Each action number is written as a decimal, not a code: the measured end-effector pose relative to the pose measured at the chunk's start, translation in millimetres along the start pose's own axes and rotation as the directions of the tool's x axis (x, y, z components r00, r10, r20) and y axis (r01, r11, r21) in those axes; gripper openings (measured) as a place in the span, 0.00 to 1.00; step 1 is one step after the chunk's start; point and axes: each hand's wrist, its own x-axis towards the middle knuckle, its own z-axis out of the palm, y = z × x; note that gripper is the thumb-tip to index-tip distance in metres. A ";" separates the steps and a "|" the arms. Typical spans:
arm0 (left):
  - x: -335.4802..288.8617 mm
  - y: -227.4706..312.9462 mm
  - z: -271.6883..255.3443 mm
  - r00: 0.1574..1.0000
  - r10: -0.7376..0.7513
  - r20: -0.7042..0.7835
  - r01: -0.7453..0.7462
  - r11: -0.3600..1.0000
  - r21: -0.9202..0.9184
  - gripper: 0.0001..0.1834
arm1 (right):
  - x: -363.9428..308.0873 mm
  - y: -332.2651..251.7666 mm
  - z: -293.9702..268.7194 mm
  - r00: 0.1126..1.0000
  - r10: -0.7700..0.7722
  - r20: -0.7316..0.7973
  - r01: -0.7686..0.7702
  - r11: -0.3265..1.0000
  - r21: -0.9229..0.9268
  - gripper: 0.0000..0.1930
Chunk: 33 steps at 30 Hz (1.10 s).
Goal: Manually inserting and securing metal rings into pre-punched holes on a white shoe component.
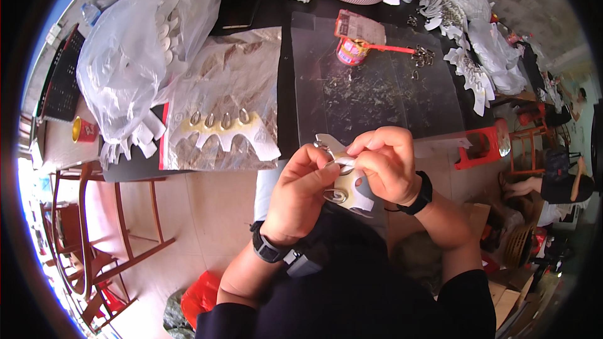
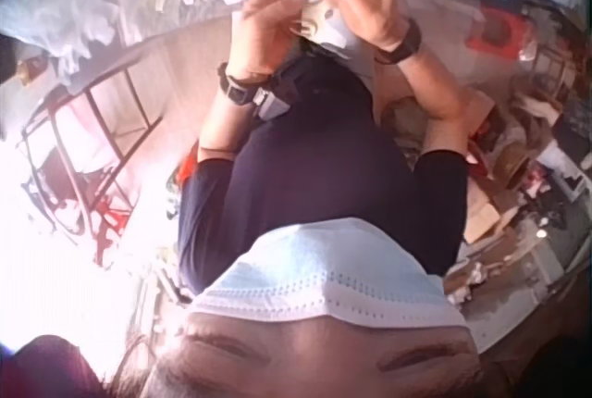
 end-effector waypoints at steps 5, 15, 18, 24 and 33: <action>1.1 -8.0 11.1 0.999 0.044 0.000 -0.044 0.999 -0.025 0.08 | -10.0 4.5 0.9 1.000 0.004 0.003 -0.003 0.999 -0.052 0.13; 1.0 -12.4 19.0 0.992 0.112 -0.062 -0.110 0.993 0.047 0.06 | -12.2 5.0 0.9 0.998 -0.066 -0.009 0.062 0.973 -0.222 0.14; -1.3 -11.4 10.3 0.993 0.108 -0.041 -0.106 0.993 0.044 0.06 | -12.4 3.3 10.1 0.999 -0.010 -0.047 0.004 0.992 -0.128 0.14; 1.6 -7.2 -8.8 0.939 0.330 -0.095 -0.288 0.908 0.304 0.09 | 12.5 -0.7 5.9 0.972 0.197 0.127 -0.204 0.978 0.042 0.09; 5.4 18.0 -27.3 0.876 0.481 -0.041 -0.358 0.703 0.615 0.09 | 47.1 -27.3 42.5 0.946 0.324 -0.005 -0.322 0.938 -0.126 0.08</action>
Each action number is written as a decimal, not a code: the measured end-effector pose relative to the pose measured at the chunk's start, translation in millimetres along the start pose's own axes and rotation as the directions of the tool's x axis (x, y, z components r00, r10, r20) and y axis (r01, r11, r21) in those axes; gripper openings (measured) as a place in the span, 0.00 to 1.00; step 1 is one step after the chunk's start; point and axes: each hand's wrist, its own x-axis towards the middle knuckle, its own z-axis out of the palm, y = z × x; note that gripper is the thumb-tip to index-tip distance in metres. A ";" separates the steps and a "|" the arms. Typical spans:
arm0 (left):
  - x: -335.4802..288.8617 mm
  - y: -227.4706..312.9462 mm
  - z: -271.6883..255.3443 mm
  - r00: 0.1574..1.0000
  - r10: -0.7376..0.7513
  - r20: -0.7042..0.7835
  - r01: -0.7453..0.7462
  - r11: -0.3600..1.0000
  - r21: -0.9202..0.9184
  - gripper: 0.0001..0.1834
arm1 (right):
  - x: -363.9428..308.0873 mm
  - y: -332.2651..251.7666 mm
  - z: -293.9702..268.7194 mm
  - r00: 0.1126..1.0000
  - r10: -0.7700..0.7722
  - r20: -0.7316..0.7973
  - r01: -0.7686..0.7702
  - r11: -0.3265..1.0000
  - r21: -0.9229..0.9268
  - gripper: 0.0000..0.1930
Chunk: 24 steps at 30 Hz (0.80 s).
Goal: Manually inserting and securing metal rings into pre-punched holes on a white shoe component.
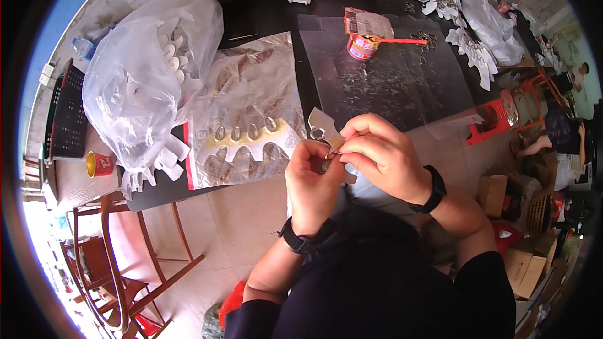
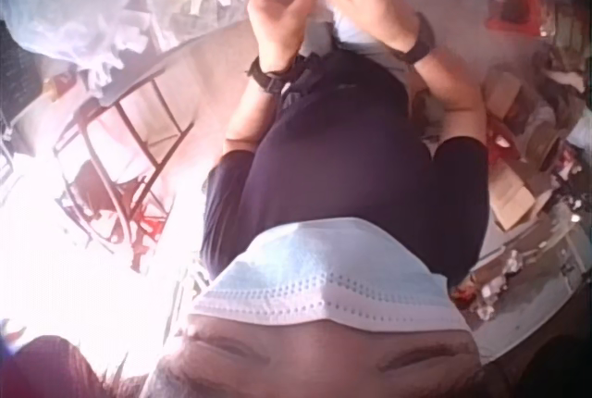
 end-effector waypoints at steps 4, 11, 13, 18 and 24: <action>6.6 11.0 -6.3 0.999 0.053 -0.006 -0.052 0.986 0.155 0.09 | 6.1 -3.1 11.3 0.999 -0.035 -0.027 0.033 0.998 -0.058 0.07; 6.1 7.3 -2.0 0.998 -0.044 0.043 0.038 0.991 0.127 0.09 | 2.3 9.2 2.4 0.996 -0.074 0.052 0.076 0.996 -0.047 0.07; 8.5 13.7 2.6 0.978 -0.165 0.125 0.178 0.979 -0.103 0.08 | -6.1 17.7 -7.1 0.992 0.126 0.027 -0.129 0.980 0.153 0.06; 9.0 -13.0 34.9 0.982 -0.128 0.138 0.170 0.918 -0.359 0.09 | -34.1 37.5 -14.9 0.925 0.380 -0.017 -0.327 0.817 0.475 0.03; 5.5 -22.0 53.0 0.995 -0.054 0.086 0.057 0.998 -0.031 0.09 | -40.7 38.7 -45.1 0.959 0.283 0.010 -0.265 0.883 0.387 0.05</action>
